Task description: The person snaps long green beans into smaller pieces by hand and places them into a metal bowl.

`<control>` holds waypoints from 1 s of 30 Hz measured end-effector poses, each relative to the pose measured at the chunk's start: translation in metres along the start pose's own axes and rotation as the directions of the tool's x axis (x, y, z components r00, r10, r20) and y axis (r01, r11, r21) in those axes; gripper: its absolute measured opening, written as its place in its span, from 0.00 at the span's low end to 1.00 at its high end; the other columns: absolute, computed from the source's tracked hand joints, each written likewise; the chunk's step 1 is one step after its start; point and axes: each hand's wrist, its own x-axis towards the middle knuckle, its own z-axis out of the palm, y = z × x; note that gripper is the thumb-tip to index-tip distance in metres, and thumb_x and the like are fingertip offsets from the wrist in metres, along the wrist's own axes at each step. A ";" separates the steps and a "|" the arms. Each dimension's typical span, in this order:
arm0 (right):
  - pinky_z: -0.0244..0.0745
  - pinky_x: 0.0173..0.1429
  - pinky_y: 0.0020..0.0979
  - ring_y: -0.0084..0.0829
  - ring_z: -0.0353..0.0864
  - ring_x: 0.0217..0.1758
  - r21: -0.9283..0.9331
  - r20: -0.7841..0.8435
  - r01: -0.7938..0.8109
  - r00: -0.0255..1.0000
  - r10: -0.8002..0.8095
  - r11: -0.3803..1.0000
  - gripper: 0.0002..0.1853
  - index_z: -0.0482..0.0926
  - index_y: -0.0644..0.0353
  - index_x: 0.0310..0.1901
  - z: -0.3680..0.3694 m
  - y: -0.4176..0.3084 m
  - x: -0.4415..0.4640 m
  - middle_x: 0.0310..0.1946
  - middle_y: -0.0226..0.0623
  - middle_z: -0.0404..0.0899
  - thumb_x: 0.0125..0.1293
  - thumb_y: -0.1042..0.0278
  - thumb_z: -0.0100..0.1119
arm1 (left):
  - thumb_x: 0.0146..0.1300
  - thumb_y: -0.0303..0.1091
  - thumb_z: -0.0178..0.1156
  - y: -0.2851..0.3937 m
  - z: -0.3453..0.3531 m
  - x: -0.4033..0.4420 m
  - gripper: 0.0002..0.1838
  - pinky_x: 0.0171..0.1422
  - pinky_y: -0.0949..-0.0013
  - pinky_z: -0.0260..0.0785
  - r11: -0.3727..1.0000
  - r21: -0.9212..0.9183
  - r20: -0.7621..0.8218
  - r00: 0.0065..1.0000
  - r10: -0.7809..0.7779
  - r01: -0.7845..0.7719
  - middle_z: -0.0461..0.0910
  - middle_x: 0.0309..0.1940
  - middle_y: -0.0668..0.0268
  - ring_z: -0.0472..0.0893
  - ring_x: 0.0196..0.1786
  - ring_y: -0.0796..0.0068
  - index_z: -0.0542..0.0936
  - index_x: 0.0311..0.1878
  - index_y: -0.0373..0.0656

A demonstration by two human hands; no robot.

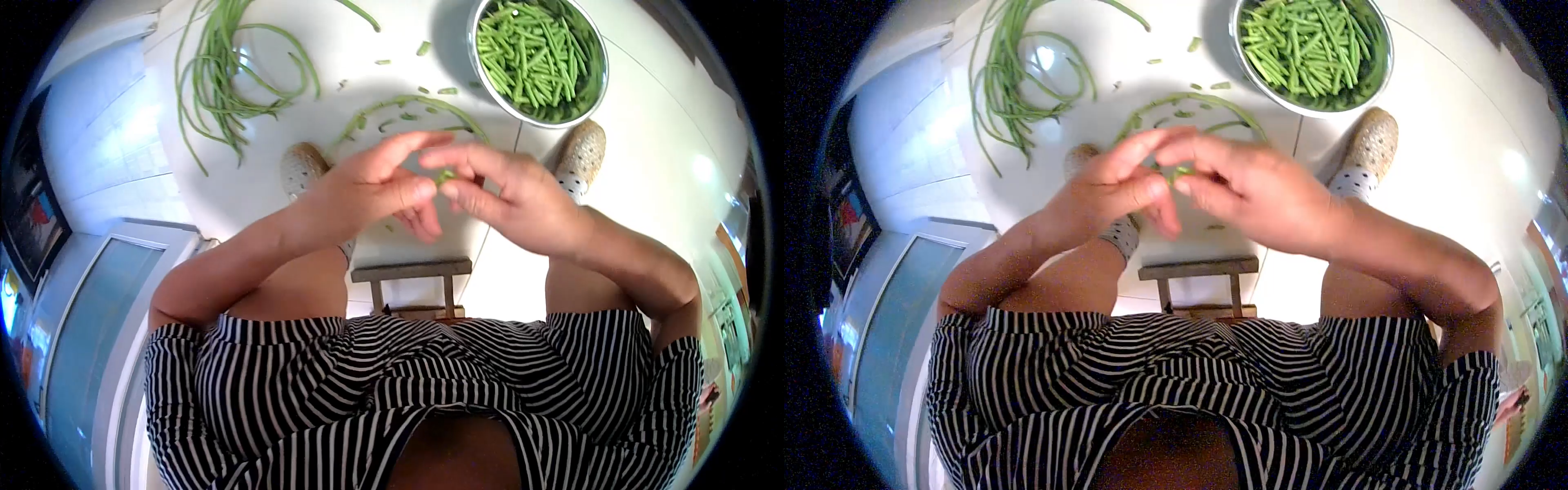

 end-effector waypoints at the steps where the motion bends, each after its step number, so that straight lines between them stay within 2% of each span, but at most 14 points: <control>1: 0.75 0.44 0.27 0.24 0.79 0.39 0.001 0.013 0.029 0.999 -0.029 1.000 0.14 0.75 0.59 0.57 0.002 0.000 -0.001 0.36 0.33 0.80 0.72 0.71 0.56 | 0.76 0.37 0.49 0.001 -0.003 0.000 0.32 0.49 0.69 0.74 1.000 0.027 0.053 0.999 0.000 -0.002 0.80 0.33 0.64 0.83 0.39 0.73 0.50 0.77 0.43; 9: 0.75 0.44 0.29 0.28 0.79 0.39 -0.065 -0.030 0.091 0.995 -0.093 0.994 0.09 0.78 0.61 0.49 0.001 -0.005 -0.003 0.37 0.37 0.81 0.70 0.73 0.58 | 0.77 0.39 0.48 0.003 -0.005 0.004 0.27 0.48 0.71 0.73 0.997 0.069 0.054 0.998 -0.018 0.014 0.79 0.33 0.64 0.81 0.40 0.76 0.58 0.74 0.39; 12: 0.74 0.42 0.28 0.27 0.78 0.36 -0.217 -0.166 0.147 0.969 -0.185 0.965 0.08 0.79 0.61 0.48 -0.003 -0.006 -0.003 0.37 0.36 0.80 0.68 0.74 0.58 | 0.78 0.36 0.47 -0.002 -0.008 0.002 0.20 0.49 0.71 0.73 0.998 0.069 0.081 0.997 -0.018 0.013 0.79 0.34 0.65 0.81 0.40 0.77 0.67 0.68 0.38; 14: 0.74 0.38 0.34 0.37 0.78 0.33 -0.251 -0.266 0.085 0.952 -0.154 0.964 0.08 0.80 0.60 0.45 -0.006 -0.008 -0.004 0.32 0.41 0.80 0.64 0.72 0.58 | 0.78 0.35 0.46 0.001 -0.012 -0.001 0.16 0.49 0.72 0.73 0.986 0.170 0.089 0.996 -0.017 0.001 0.79 0.35 0.68 0.80 0.40 0.79 0.74 0.60 0.38; 15: 0.73 0.37 0.34 0.36 0.78 0.32 -0.211 -0.292 0.014 0.953 -0.077 0.977 0.08 0.81 0.61 0.43 -0.007 -0.009 -0.006 0.32 0.41 0.80 0.63 0.73 0.59 | 0.77 0.36 0.46 0.004 -0.013 -0.002 0.15 0.50 0.73 0.73 0.976 0.215 0.070 0.996 -0.058 0.042 0.79 0.35 0.69 0.79 0.40 0.80 0.78 0.55 0.39; 18: 0.73 0.37 0.33 0.36 0.77 0.32 -0.225 -0.310 0.131 0.930 -0.199 0.965 0.08 0.81 0.62 0.43 -0.008 -0.006 -0.002 0.31 0.41 0.80 0.62 0.74 0.60 | 0.76 0.38 0.46 0.002 -0.011 -0.004 0.16 0.49 0.72 0.73 0.983 0.170 0.039 0.996 -0.078 0.071 0.80 0.32 0.67 0.80 0.39 0.79 0.78 0.51 0.37; 19: 0.74 0.39 0.35 0.36 0.78 0.33 -0.202 -0.294 0.090 0.944 -0.148 0.975 0.08 0.81 0.63 0.43 -0.008 -0.007 -0.002 0.31 0.41 0.80 0.61 0.74 0.61 | 0.74 0.37 0.47 0.002 -0.007 -0.004 0.14 0.45 0.72 0.72 0.985 0.159 0.007 0.998 -0.066 0.064 0.78 0.30 0.68 0.78 0.36 0.79 0.78 0.44 0.37; 20: 0.74 0.39 0.35 0.36 0.78 0.33 -0.200 -0.294 0.098 0.943 -0.155 0.975 0.08 0.81 0.63 0.43 -0.008 -0.006 -0.002 0.31 0.41 0.80 0.61 0.74 0.61 | 0.74 0.37 0.47 0.003 -0.008 -0.004 0.14 0.45 0.72 0.72 0.984 0.164 0.001 0.998 -0.068 0.067 0.78 0.30 0.68 0.78 0.36 0.79 0.78 0.44 0.37; 23: 0.75 0.46 0.36 0.36 0.78 0.32 -0.261 -0.266 0.169 0.934 -0.239 0.950 0.08 0.81 0.63 0.42 -0.009 -0.003 -0.003 0.29 0.38 0.79 0.61 0.75 0.60 | 0.70 0.35 0.48 0.004 -0.010 -0.002 0.12 0.39 0.73 0.68 0.961 0.271 -0.056 0.997 -0.049 0.062 0.76 0.29 0.69 0.75 0.33 0.79 0.76 0.36 0.37; 25: 0.75 0.53 0.38 0.35 0.79 0.31 -0.422 -0.148 0.371 0.872 -0.466 0.827 0.08 0.81 0.61 0.42 -0.011 -0.004 -0.004 0.26 0.35 0.77 0.60 0.75 0.60 | 0.69 0.31 0.51 0.003 -0.013 0.001 0.10 0.38 0.74 0.65 0.993 0.078 -0.120 0.990 -0.078 0.087 0.75 0.29 0.71 0.70 0.31 0.82 0.74 0.31 0.40; 26: 0.75 0.53 0.38 0.35 0.79 0.31 -0.419 -0.148 0.370 0.873 -0.465 0.829 0.08 0.81 0.61 0.42 -0.014 -0.006 -0.005 0.26 0.35 0.77 0.60 0.75 0.60 | 0.69 0.31 0.51 -0.006 -0.021 0.003 0.10 0.38 0.74 0.65 0.993 0.076 -0.120 0.989 -0.080 0.090 0.75 0.29 0.71 0.70 0.31 0.82 0.74 0.31 0.40; 28: 0.75 0.56 0.40 0.33 0.79 0.29 -0.373 -0.270 0.393 0.821 -0.504 0.840 0.10 0.80 0.61 0.45 -0.027 -0.009 -0.006 0.24 0.32 0.76 0.61 0.75 0.59 | 0.71 0.36 0.51 -0.030 -0.044 0.009 0.13 0.37 0.74 0.65 0.908 0.374 -0.055 0.973 0.224 -0.188 0.74 0.27 0.72 0.70 0.29 0.82 0.78 0.36 0.38; 29: 0.76 0.55 0.36 0.28 0.80 0.32 -0.420 -0.259 0.337 0.845 -0.467 0.843 0.10 0.79 0.62 0.47 -0.041 -0.007 -0.007 0.27 0.32 0.78 0.64 0.75 0.57 | 0.71 0.36 0.51 -0.029 -0.044 0.011 0.13 0.37 0.74 0.65 0.907 0.376 -0.055 0.973 0.226 -0.189 0.74 0.27 0.72 0.70 0.29 0.82 0.78 0.36 0.38; 30: 0.76 0.55 0.33 0.26 0.80 0.34 -0.319 -0.428 0.209 0.838 -0.337 0.925 0.10 0.79 0.63 0.48 -0.044 -0.002 -0.006 0.29 0.34 0.79 0.67 0.75 0.56 | 0.72 0.39 0.52 -0.029 -0.044 0.014 0.14 0.36 0.74 0.66 0.943 0.328 -0.183 0.975 0.126 -0.061 0.75 0.28 0.71 0.70 0.29 0.81 0.80 0.38 0.38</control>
